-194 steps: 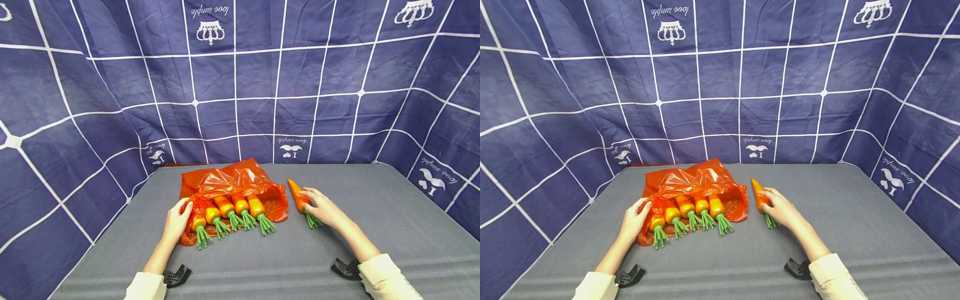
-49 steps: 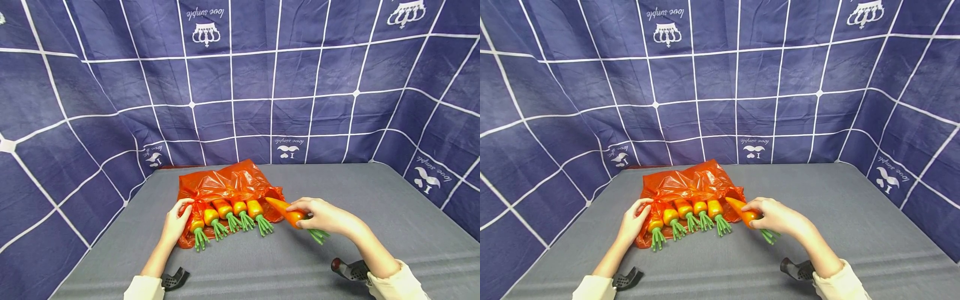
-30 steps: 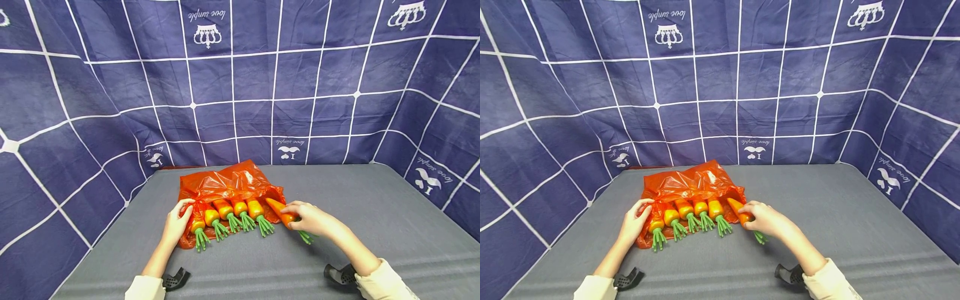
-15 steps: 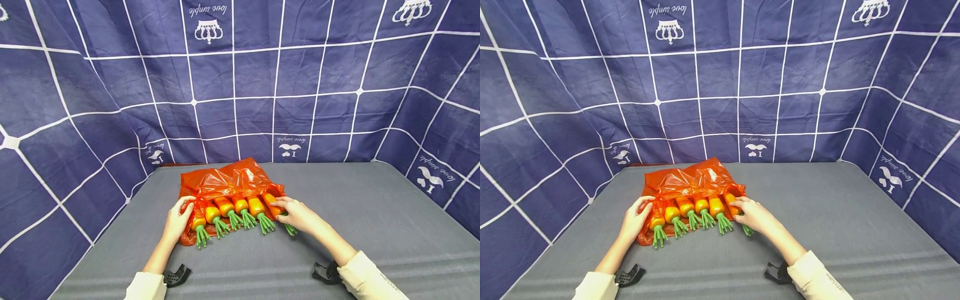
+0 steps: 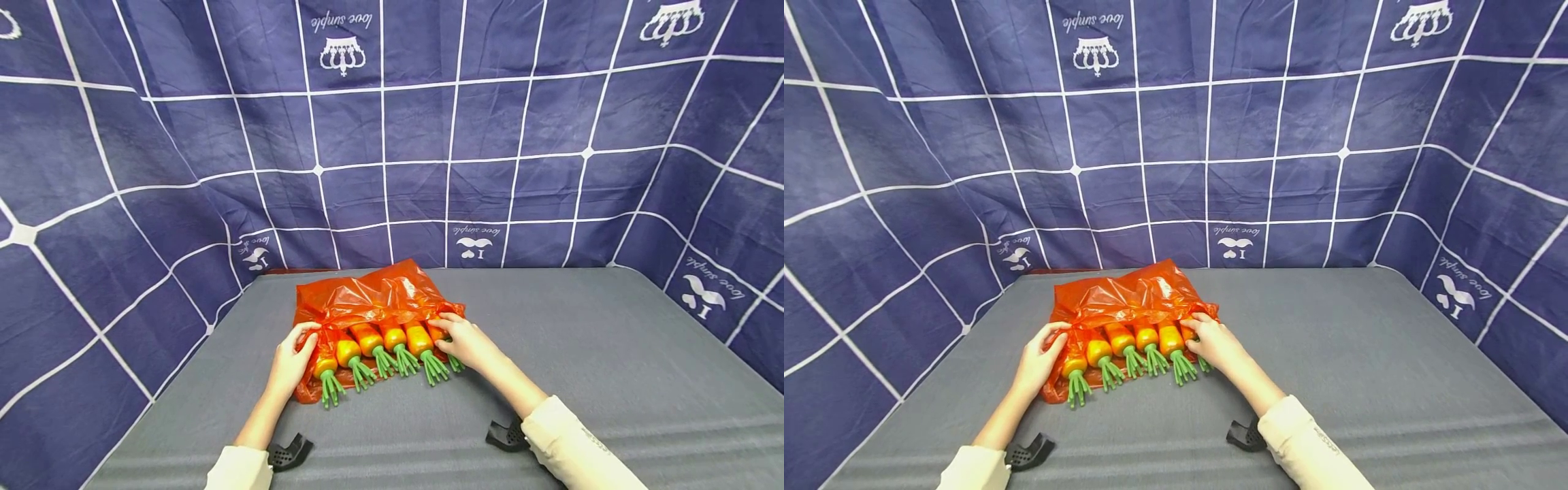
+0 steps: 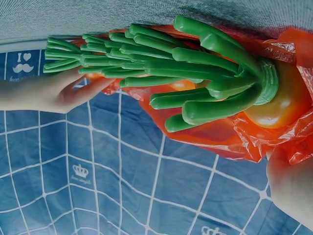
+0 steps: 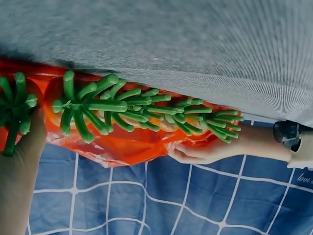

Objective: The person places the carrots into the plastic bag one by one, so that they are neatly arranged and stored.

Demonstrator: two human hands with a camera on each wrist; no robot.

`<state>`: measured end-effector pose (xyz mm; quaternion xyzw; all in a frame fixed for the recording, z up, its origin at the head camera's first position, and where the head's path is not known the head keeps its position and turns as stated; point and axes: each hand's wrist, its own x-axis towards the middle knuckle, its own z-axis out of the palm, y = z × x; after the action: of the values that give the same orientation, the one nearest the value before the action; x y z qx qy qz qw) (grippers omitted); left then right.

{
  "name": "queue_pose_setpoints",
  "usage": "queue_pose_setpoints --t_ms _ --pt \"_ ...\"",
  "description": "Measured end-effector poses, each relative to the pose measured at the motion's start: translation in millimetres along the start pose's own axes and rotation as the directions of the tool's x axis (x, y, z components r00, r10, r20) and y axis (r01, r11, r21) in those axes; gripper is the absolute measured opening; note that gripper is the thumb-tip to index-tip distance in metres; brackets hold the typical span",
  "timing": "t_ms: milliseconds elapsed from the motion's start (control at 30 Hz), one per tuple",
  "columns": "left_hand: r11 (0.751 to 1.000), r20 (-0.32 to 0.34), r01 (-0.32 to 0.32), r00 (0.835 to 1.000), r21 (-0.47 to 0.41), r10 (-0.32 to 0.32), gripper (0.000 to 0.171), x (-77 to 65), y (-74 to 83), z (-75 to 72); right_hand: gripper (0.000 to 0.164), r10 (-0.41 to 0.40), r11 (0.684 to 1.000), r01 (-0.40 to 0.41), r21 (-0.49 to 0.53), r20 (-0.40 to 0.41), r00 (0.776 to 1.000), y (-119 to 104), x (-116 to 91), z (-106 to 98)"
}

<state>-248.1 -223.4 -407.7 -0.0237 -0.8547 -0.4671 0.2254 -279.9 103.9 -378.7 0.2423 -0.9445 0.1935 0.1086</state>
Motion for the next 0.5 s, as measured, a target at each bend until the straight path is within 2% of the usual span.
queue_pose_setpoints --t_ms 333,500 --pt "1.000 -0.005 -0.020 1.000 0.018 0.020 0.019 -1.0 -0.6 -0.9 0.037 0.008 1.000 -0.009 -0.014 -0.037 0.999 1 9 11" --pt "1.000 -0.005 -0.024 1.000 0.010 0.024 0.019 -0.9 -0.3 -0.3 0.038 0.022 0.999 -0.023 -0.035 -0.026 0.999 1 11 13"
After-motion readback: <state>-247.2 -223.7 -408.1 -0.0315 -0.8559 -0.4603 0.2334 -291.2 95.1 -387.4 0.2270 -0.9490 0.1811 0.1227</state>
